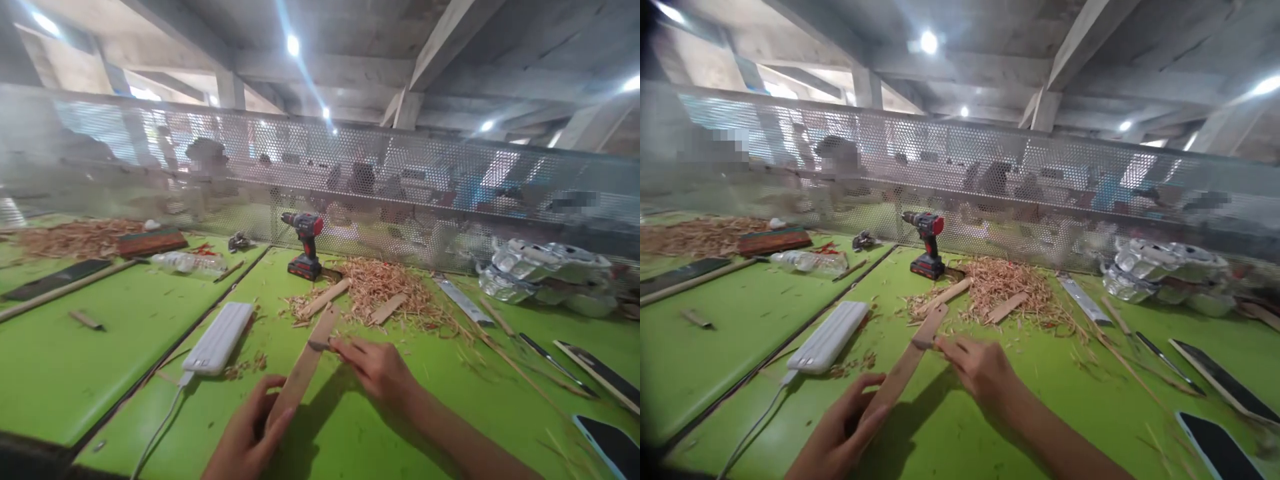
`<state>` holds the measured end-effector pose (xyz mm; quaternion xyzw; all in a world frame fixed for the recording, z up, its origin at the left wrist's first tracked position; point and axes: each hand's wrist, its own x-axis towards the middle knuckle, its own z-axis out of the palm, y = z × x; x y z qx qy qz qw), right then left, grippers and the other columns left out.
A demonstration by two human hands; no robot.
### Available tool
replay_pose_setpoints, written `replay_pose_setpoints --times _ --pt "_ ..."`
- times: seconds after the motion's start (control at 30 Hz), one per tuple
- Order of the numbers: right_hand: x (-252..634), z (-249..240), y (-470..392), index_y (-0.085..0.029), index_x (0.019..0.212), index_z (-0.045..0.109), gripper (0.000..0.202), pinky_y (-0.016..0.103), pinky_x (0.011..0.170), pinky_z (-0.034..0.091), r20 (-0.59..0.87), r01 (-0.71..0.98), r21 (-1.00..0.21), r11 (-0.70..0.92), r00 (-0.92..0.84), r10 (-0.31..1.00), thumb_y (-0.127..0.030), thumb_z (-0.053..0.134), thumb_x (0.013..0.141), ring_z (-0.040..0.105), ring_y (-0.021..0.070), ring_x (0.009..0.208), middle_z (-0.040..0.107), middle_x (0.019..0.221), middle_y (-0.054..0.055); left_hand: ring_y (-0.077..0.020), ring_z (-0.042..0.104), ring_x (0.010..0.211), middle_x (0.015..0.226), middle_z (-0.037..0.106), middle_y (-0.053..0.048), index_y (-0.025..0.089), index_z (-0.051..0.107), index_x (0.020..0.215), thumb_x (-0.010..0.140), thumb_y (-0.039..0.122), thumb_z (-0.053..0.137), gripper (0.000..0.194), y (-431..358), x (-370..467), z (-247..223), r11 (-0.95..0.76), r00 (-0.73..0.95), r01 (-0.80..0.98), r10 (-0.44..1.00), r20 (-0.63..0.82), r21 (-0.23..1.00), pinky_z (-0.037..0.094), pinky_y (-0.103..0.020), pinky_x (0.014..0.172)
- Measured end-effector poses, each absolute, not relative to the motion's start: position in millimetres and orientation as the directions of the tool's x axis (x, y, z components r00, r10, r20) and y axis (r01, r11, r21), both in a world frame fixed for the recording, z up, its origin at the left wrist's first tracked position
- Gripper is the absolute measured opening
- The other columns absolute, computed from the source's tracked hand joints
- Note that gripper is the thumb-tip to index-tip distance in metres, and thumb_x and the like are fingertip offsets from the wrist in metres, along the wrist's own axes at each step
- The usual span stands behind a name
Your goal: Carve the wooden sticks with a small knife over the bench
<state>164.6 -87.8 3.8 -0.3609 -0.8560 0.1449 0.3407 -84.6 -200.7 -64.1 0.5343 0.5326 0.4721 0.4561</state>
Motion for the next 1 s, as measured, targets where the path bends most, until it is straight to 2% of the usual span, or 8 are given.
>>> replay_pose_setpoints --times 0.1,0.27,0.4,0.5,0.6,0.7,0.87,1.0 --pt "160.0 -0.3 -99.7 -0.06 0.133 0.068 0.04 0.032 0.044 0.045 0.49 0.56 -0.309 0.769 -0.599 0.633 -0.046 0.055 0.097 0.066 0.0188 0.051 0.08 0.076 -0.004 -0.029 0.071 0.077 0.089 0.078 -0.009 0.031 0.065 0.115 0.082 0.067 0.068 0.049 -207.0 -85.9 -59.8 0.01 0.027 0.183 1.0 -0.015 0.983 0.059 -0.04 0.071" --pt "163.3 5.0 -110.8 -0.018 0.131 0.077 0.032 0.026 0.047 0.044 0.56 0.532 -0.004 0.847 -0.7 0.442 -0.023 0.057 0.106 0.059 0.0139 0.053 0.072 0.073 0.004 -0.0293 0.072 0.091 0.099 0.079 -0.011 0.025 0.063 0.124 0.091 0.06 0.061 0.048 -222.6 -74.8 -44.6 0.066 -0.082 0.239 0.995 -0.048 0.969 0.06 -0.039 0.082" --pt "186.9 3.8 -88.5 -0.015 0.126 0.079 0.029 0.024 0.042 0.037 0.608 0.527 0.137 0.839 -0.713 0.349 -0.019 0.056 0.108 0.052 0.0112 0.048 0.066 0.066 0.003 -0.0326 0.07 0.109 0.114 0.078 -0.012 0.025 0.066 0.122 0.09 0.055 0.068 0.043 -220.0 -63.4 -38.5 0.019 -0.102 0.28 0.995 0.01 0.96 0.059 -0.04 0.091" --pt "201.3 0.0 -73.4 -0.014 0.127 0.079 0.034 0.021 0.039 0.032 0.619 0.587 0.113 0.802 -0.672 0.405 -0.021 0.049 0.112 0.048 0.0078 0.044 0.069 0.07 0.005 -0.0258 0.07 0.087 0.103 0.077 -0.01 0.024 0.066 0.118 0.09 0.054 0.069 0.042 -214.6 -50.6 -38.3 -0.013 -0.121 0.305 0.991 0.052 0.952 0.058 -0.034 0.075" --pt "203.8 -6.8 -76.9 -0.017 0.131 0.077 0.035 0.021 0.038 0.032 0.619 0.577 0.063 0.815 -0.663 0.421 -0.022 0.049 0.111 0.047 0.0078 0.043 0.071 0.072 0.004 -0.0172 0.059 0.063 0.082 0.072 -0.004 0.022 0.063 0.119 0.094 0.056 0.062 0.042 -211.3 -35.8 -37.9 0.014 -0.142 0.269 0.99 0.025 0.963 0.046 -0.025 0.053" --pt "200.4 -12.7 -86.8 -0.019 0.133 0.077 0.034 0.023 0.041 0.034 0.578 0.529 0.084 0.844 -0.716 0.392 -0.018 0.055 0.108 0.051 0.0108 0.047 0.069 0.068 0.003 -0.0144 0.054 0.058 0.073 0.066 0.0 0.021 0.06 0.119 0.093 0.058 0.062 0.045 -209.0 -28.6 -38.4 0.029 -0.15 0.258 0.989 0.011 0.966 0.041 -0.022 0.048" --pt "197.2 -10.9 -92.7 -0.017 0.13 0.078 0.036 0.024 0.04 0.03 0.533 0.589 0.01 0.808 -0.687 0.495 -0.02 0.049 0.11 0.047 0.0098 0.044 0.071 0.072 0.004 -0.011 0.046 0.05 0.065 0.055 0.007 0.02 0.054 0.12 0.092 0.06 0.061 0.05 -204.5 -33.2 -40.1 0.034 -0.178 0.253 0.984 0.012 0.967 0.038 -0.021 0.045" --pt "192.0 -8.4 -103.7 -0.023 0.132 0.077 0.035 0.027 0.044 0.027 0.538 0.544 0.125 0.83 -0.74 0.404 -0.021 0.052 0.108 0.05 0.0126 0.051 0.071 0.074 0.004 -0.0109 0.044 0.046 0.061 0.052 0.008 0.02 0.051 0.114 0.087 0.064 0.061 0.053 -202.9 -33.5 -36.1 0.018 -0.168 0.233 0.986 0.022 0.972 0.036 -0.021 0.042"
